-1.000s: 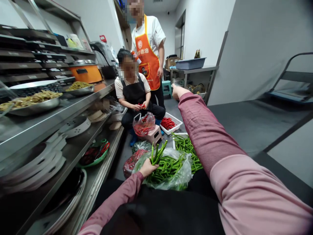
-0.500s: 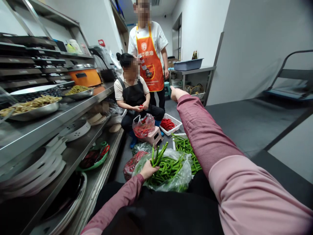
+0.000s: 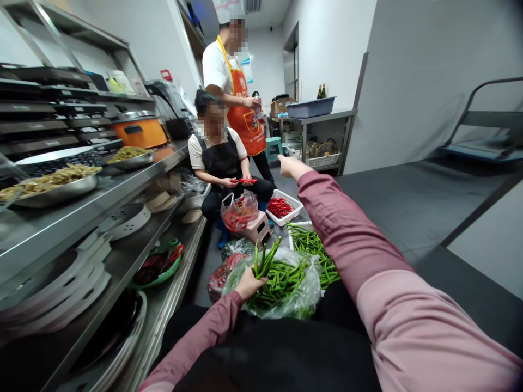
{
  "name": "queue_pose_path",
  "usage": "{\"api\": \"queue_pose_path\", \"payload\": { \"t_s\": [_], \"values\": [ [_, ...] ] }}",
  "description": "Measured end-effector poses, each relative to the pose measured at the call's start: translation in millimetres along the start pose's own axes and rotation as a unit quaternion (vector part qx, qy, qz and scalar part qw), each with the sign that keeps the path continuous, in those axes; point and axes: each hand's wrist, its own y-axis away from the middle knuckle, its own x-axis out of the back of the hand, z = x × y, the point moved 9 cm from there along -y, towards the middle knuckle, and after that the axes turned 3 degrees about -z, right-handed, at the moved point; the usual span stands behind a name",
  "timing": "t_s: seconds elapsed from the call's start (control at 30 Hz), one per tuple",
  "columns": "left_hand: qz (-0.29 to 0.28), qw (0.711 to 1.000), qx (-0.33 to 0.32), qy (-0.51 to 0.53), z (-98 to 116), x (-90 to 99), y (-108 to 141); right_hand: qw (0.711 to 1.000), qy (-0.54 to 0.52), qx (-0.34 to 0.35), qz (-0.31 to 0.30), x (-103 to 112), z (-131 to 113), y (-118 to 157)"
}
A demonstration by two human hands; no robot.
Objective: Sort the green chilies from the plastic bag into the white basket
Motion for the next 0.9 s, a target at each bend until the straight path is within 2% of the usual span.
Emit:
{"api": "queue_pose_path", "payload": {
  "t_s": [0.07, 0.17, 0.2, 0.23, 0.27, 0.33, 0.4, 0.47, 0.53, 0.6, 0.67, 0.73, 0.77, 0.83, 0.9],
  "values": [
    [0.022, 1.0, -0.004, 0.019, 5, 7.1, -1, 0.997, -0.018, 0.036, -0.064, -42, -3, 32],
    [0.053, 0.998, -0.014, 0.039, 14, 20.1, -5, 0.98, -0.032, 0.058, -0.188, -129, 15, 105],
    [0.058, 0.997, -0.017, 0.046, 16, 23.3, -6, 0.968, -0.043, 0.048, -0.241, -163, 26, 134],
    [0.063, 0.996, -0.019, 0.053, 19, 25.8, -7, 0.941, -0.097, 0.017, -0.323, -202, 39, 166],
    [0.068, 0.996, -0.02, 0.059, 20, 27.5, -8, 0.919, -0.16, -0.019, -0.361, -232, 50, 194],
    [0.077, 0.994, -0.017, 0.071, 23, 27.7, -8, 0.889, -0.283, -0.087, -0.349, -274, 69, 235],
    [0.078, 0.994, -0.012, 0.081, 24, 22.8, -7, 0.85, -0.404, -0.193, -0.278, -298, 92, 261],
    [0.067, 0.993, -0.012, 0.092, 24, 13.8, -7, 0.798, -0.489, -0.267, -0.231, -310, 104, 277],
    [0.046, 0.994, -0.015, 0.102, 24, 3.2, -8, 0.757, -0.55, -0.268, -0.23, -311, 100, 280],
    [0.03, 0.994, -0.014, 0.105, 22, -5.1, -11, 0.746, -0.58, -0.213, -0.248, -302, 87, 274],
    [0.028, 0.995, -0.009, 0.099, 19, -8.6, -13, 0.757, -0.579, -0.164, -0.254, -290, 78, 268],
    [0.027, 0.995, -0.01, 0.095, 18, -9.5, -14, 0.766, -0.578, -0.15, -0.24, -279, 76, 266],
    [0.021, 0.995, -0.015, 0.096, 20, -10.0, -14, 0.76, -0.589, -0.153, -0.226, -275, 77, 265],
    [-0.001, 0.995, -0.029, 0.1, 24, -11.6, -12, 0.732, -0.631, -0.173, -0.188, -268, 83, 265],
    [-0.021, 0.996, -0.037, 0.083, 28, -12.0, -10, 0.688, -0.679, -0.202, -0.157, -267, 90, 265]
  ]
}}
